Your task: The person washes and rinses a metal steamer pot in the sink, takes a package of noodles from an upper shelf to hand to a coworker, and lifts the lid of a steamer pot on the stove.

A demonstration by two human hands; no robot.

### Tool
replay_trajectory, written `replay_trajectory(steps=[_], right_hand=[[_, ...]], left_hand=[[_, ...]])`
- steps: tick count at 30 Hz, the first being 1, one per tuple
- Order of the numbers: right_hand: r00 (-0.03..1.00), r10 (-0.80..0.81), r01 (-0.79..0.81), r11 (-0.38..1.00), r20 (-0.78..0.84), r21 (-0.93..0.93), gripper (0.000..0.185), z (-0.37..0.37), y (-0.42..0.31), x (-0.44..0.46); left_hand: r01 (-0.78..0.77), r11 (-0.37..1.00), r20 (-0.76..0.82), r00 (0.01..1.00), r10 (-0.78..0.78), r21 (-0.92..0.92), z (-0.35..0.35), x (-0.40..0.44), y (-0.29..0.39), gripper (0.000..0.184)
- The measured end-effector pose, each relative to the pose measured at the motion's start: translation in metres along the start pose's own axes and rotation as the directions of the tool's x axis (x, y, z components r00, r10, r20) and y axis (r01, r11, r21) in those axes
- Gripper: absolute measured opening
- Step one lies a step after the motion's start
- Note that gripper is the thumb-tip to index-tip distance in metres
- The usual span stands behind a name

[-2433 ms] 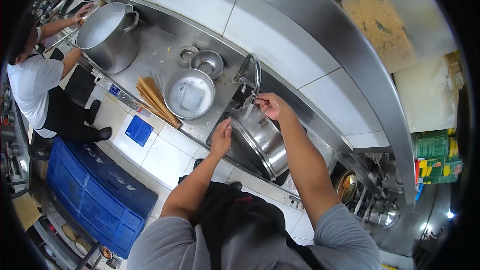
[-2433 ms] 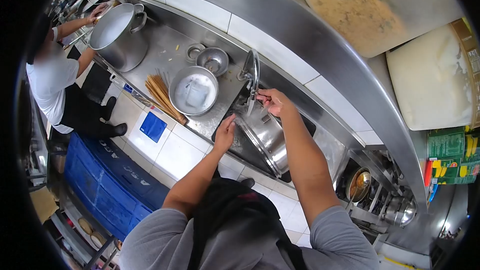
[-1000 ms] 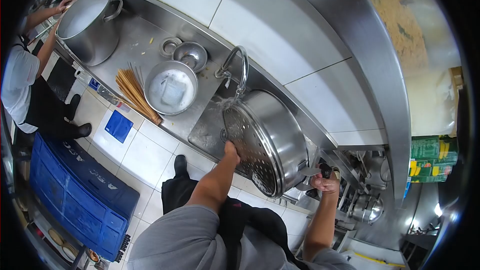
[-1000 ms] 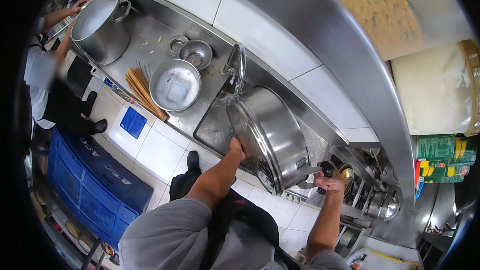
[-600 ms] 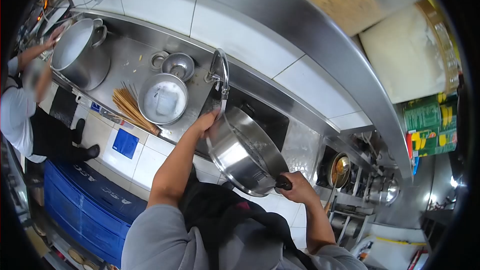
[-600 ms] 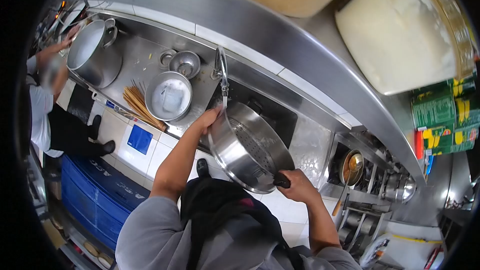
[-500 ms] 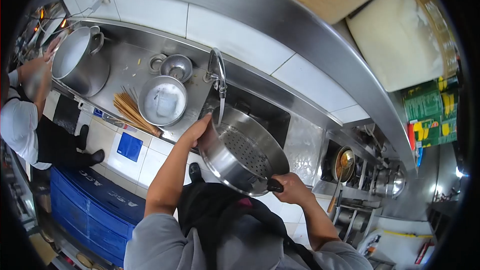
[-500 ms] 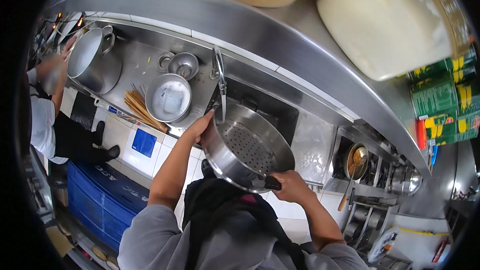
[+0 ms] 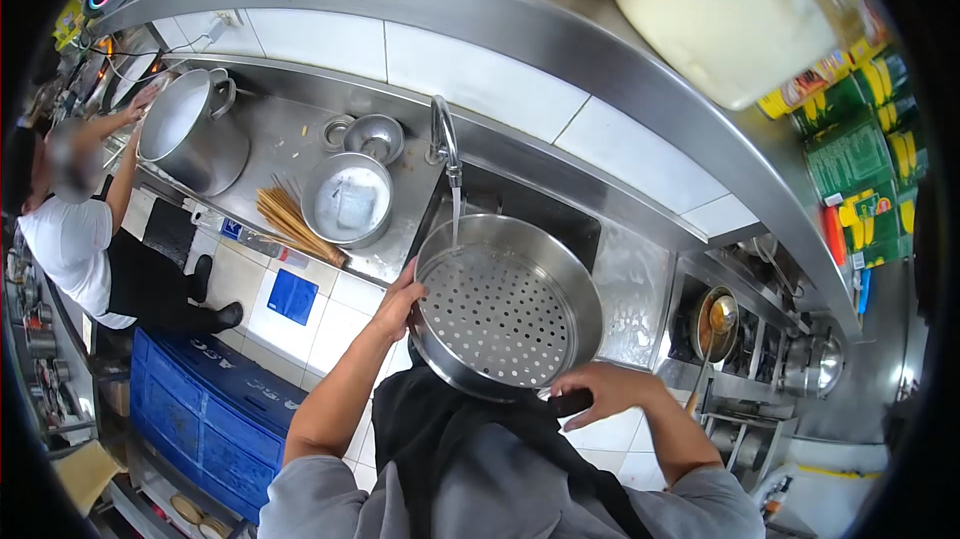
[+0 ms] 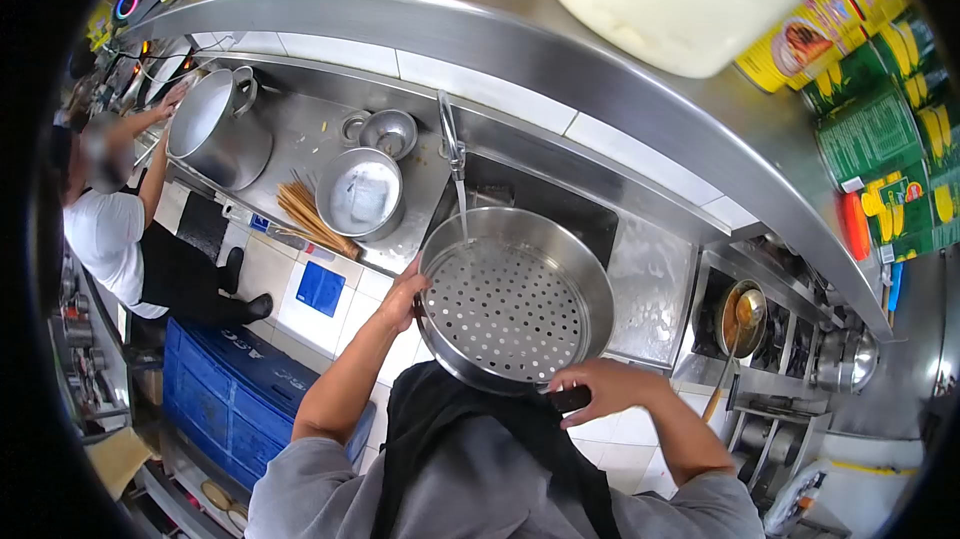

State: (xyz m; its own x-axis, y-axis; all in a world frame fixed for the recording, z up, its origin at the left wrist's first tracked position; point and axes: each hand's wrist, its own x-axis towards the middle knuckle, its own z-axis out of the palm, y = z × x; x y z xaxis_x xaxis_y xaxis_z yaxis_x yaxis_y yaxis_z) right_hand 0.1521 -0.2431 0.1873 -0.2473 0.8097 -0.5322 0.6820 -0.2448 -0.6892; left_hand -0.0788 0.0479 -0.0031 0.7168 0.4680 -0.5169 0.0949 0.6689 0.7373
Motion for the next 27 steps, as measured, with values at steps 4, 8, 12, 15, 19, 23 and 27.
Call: replay_trajectory(steps=[4, 8, 12, 15, 19, 23, 27], right_hand=[[0.962, 0.072, 0.012, 0.953, -0.264, 0.302, 0.075, -0.074, 0.058, 0.023], [0.685, 0.136, -0.110, 0.991, -0.716, 0.083, 0.089, -0.170, 0.137, 0.125], [0.701, 0.141, -0.055, 0.988, -0.699, 0.144, 0.081, -0.217, 0.165, 0.183], [0.767, 0.359, -0.155, 0.908, -0.531, 0.389, 0.063, -0.242, 0.165, 0.161], [0.661, 0.476, -0.085, 0.816, -0.580, 0.572, 0.045, -0.243, 0.146, 0.135], [0.449, 0.409, -0.195, 0.913, -0.795, 0.359, 0.047, -0.242, 0.078, 0.109], [0.279, 0.391, -0.212, 0.916, -0.877, 0.341, 0.044, -0.246, 0.065, 0.084]], left_hand=[[-0.112, 0.990, 0.126, 0.984, 0.123, -0.089, 0.006, 0.000, 0.002, 0.086], [-0.137, 0.990, 0.270, 0.952, 0.143, -0.040, 0.018, 0.017, 0.019, 0.090], [-0.044, 0.999, 0.391, 0.919, 0.047, -0.017, 0.033, 0.046, 0.044, 0.090], [-0.069, 0.996, 0.427, 0.903, 0.040, 0.052, 0.041, 0.059, 0.068, 0.088], [-0.099, 0.984, 0.483, 0.876, 0.016, 0.147, 0.023, 0.122, 0.082, 0.081], [0.035, 0.981, 0.272, 0.958, -0.088, 0.193, 0.025, 0.134, 0.089, 0.066], [0.267, 0.954, 0.262, 0.919, -0.294, 0.136, -0.030, 0.154, -0.005, 0.045]])
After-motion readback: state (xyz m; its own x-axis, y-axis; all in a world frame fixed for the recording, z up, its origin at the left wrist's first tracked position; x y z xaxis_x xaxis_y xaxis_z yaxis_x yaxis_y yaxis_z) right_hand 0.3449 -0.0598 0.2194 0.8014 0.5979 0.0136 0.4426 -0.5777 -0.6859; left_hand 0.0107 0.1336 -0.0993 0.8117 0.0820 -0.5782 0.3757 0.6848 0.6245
